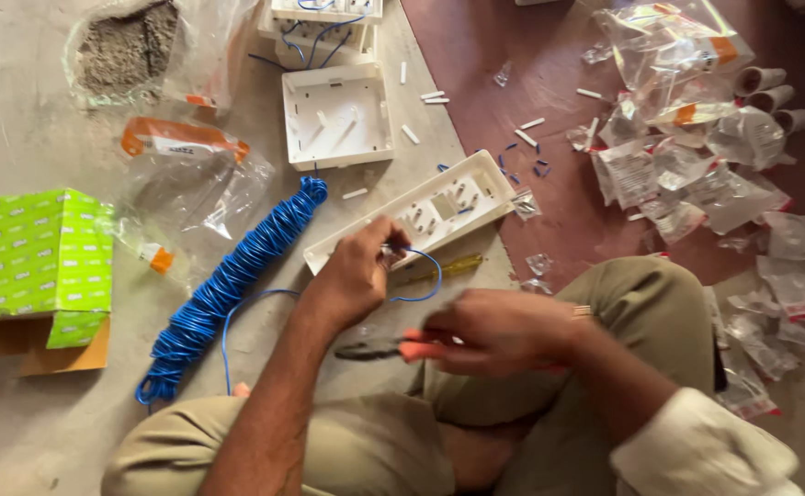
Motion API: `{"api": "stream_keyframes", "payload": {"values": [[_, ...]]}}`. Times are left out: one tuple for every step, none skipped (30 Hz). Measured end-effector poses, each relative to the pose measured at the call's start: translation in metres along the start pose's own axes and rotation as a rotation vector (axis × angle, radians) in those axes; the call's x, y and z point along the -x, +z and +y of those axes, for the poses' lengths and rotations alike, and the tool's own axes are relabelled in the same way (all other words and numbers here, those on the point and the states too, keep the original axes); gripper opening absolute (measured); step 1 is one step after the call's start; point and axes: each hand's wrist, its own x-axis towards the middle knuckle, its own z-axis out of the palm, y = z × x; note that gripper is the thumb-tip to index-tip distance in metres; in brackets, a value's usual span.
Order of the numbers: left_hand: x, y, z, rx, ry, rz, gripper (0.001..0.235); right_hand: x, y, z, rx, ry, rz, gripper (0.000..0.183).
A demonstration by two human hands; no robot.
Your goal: The person wires electrical switches into a switchboard by cutting and stripping wires with pliers and securing them into the terminals using a screwdriver.
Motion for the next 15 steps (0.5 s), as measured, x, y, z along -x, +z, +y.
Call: {"api": "stream_keyframes", "payload": {"values": [[0.000, -0.001, -0.004, -0.003, -0.001, -0.004, 0.030, 0.009, -0.011, 0.003, -0.033, 0.098, -0.138, 0.034], [0.002, 0.002, -0.007, -0.056, 0.109, -0.019, 0.033, 0.016, -0.022, 0.008, -0.181, -0.047, -0.125, 0.038], [0.004, 0.006, -0.011, -0.108, 0.219, -0.037, 0.041, 0.025, -0.031, 0.014, -0.330, -0.192, -0.115, 0.044], [0.004, 0.015, -0.013, -0.103, 0.212, -0.034, 0.041, 0.035, -0.041, 0.021, -0.331, -0.190, -0.123, 0.044], [0.002, 0.025, -0.016, -0.144, 0.263, -0.016, 0.047, 0.043, -0.051, 0.027, -0.526, -0.070, -0.209, 0.046], [-0.001, 0.033, -0.018, -0.188, 0.318, 0.003, 0.054, 0.046, -0.056, 0.033, -0.713, 0.051, -0.292, 0.049], [-0.002, 0.038, -0.020, -0.186, 0.316, 0.008, 0.054, 0.045, -0.053, 0.036, -0.710, 0.053, -0.296, 0.049], [-0.002, 0.043, -0.020, -0.171, 0.177, -0.103, 0.031, 0.042, -0.048, 0.039, -0.911, -0.082, -0.161, 0.053], [-0.004, 0.045, -0.021, -0.153, 0.038, -0.214, 0.010, 0.039, -0.045, 0.042, -1.107, -0.220, -0.022, 0.057], [-0.005, 0.046, -0.021, -0.151, 0.038, -0.213, 0.010, 0.035, -0.042, 0.045, -1.107, -0.218, -0.023, 0.057], [-0.006, 0.046, -0.020, -0.021, 0.020, -0.136, 0.013, 0.027, -0.037, 0.049, -1.198, -0.256, 0.042, 0.057], [-0.010, 0.046, -0.019, 0.111, 0.005, -0.061, 0.016, 0.022, -0.033, 0.053, -1.287, -0.293, 0.112, 0.059], [-0.014, 0.046, -0.019, 0.114, 0.007, -0.063, 0.016, 0.015, -0.029, 0.057, -1.286, -0.290, 0.115, 0.059], [-0.017, 0.042, -0.019, 0.239, -0.120, -0.014, 0.014, 0.006, -0.025, 0.061, -1.227, -0.215, 0.219, 0.052], [-0.020, 0.038, -0.019, 0.363, -0.249, 0.033, 0.015, -0.001, -0.022, 0.065, -1.166, -0.139, 0.321, 0.046]]}}
